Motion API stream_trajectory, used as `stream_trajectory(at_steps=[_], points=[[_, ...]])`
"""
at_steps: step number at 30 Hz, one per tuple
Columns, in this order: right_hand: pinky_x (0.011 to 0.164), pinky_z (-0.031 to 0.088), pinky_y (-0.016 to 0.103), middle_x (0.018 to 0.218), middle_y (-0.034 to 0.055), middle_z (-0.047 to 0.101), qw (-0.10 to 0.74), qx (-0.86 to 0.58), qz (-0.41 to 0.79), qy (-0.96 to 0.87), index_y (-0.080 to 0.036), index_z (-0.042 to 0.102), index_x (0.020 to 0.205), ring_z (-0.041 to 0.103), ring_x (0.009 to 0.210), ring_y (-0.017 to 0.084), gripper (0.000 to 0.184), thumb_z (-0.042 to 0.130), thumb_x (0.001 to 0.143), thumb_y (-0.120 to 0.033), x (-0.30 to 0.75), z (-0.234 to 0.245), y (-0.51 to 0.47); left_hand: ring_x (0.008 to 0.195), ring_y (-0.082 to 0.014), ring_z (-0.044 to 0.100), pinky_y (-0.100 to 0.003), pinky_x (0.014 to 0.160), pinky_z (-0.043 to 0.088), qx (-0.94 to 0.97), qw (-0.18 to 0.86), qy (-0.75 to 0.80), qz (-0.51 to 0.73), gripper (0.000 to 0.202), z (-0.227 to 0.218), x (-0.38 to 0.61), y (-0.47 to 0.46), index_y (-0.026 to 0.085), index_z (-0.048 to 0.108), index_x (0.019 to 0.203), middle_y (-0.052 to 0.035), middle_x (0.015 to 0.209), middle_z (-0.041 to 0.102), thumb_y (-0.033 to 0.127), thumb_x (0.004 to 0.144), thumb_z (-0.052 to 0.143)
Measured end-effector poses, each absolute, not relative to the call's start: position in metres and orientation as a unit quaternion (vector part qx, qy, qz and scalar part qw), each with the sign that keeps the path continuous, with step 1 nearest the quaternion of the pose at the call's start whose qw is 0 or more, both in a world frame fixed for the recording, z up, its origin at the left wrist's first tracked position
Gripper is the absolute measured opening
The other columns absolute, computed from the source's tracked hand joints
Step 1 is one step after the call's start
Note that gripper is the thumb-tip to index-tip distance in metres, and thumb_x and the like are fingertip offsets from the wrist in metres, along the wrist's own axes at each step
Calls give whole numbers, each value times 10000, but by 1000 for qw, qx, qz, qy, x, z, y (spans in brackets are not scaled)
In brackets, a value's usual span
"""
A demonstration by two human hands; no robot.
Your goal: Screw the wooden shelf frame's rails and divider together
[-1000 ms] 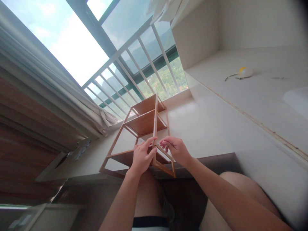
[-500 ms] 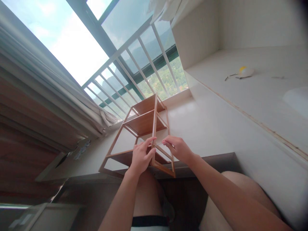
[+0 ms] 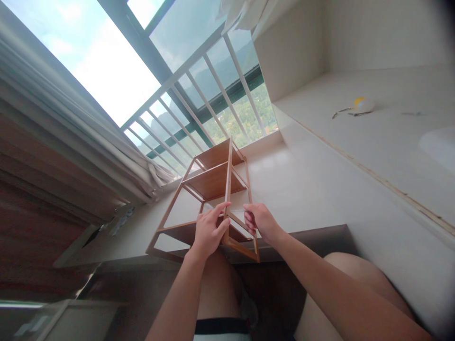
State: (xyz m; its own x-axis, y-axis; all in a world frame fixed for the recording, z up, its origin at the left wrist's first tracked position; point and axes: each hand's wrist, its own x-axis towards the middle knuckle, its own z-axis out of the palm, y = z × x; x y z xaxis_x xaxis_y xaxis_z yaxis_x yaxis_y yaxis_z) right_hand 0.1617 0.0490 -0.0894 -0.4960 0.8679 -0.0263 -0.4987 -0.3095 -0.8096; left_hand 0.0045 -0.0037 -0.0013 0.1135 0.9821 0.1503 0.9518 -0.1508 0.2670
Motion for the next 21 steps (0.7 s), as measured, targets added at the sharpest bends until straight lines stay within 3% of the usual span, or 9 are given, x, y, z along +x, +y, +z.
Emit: stream_trajectory(at_steps=[4, 8, 11, 21], points=[[396, 303, 220, 424, -22, 419, 480, -257, 712, -445, -182, 419, 557, 386, 359, 87, 464, 420, 903, -490, 169, -87, 53, 1076, -189, 602, -354, 986, 356, 743, 53, 652, 143, 425, -3, 4, -3, 348, 550, 1312, 13, 1074, 695, 397, 897, 479], [599, 403, 228, 645, 27, 593, 491, -273, 471, -680, -152, 573, 720, 540, 588, 110, 396, 430, 963, -430, 181, -88, 57, 1077, -182, 604, -349, 986, 351, 742, 55, 653, 145, 421, -4, 3, -3, 357, 546, 1311, 22, 1088, 690, 380, 895, 488], [712, 401, 237, 780, 48, 651, 458, -286, 325, -777, -161, 609, 817, 585, 743, 132, 281, 451, 977, -328, 186, -91, 60, 1071, -180, 606, -340, 984, 359, 744, 58, 649, 148, 420, -3, 4, -3, 347, 550, 1309, 20, 1089, 692, 379, 895, 484], [726, 383, 238, 872, 46, 675, 453, -280, 215, -818, -177, 619, 931, 607, 811, 140, 230, 438, 1001, -300, 192, -89, 62, 1053, -181, 605, -339, 972, 352, 745, 50, 648, 146, 418, -2, 5, -4, 347, 557, 1304, 25, 1071, 699, 377, 894, 477]])
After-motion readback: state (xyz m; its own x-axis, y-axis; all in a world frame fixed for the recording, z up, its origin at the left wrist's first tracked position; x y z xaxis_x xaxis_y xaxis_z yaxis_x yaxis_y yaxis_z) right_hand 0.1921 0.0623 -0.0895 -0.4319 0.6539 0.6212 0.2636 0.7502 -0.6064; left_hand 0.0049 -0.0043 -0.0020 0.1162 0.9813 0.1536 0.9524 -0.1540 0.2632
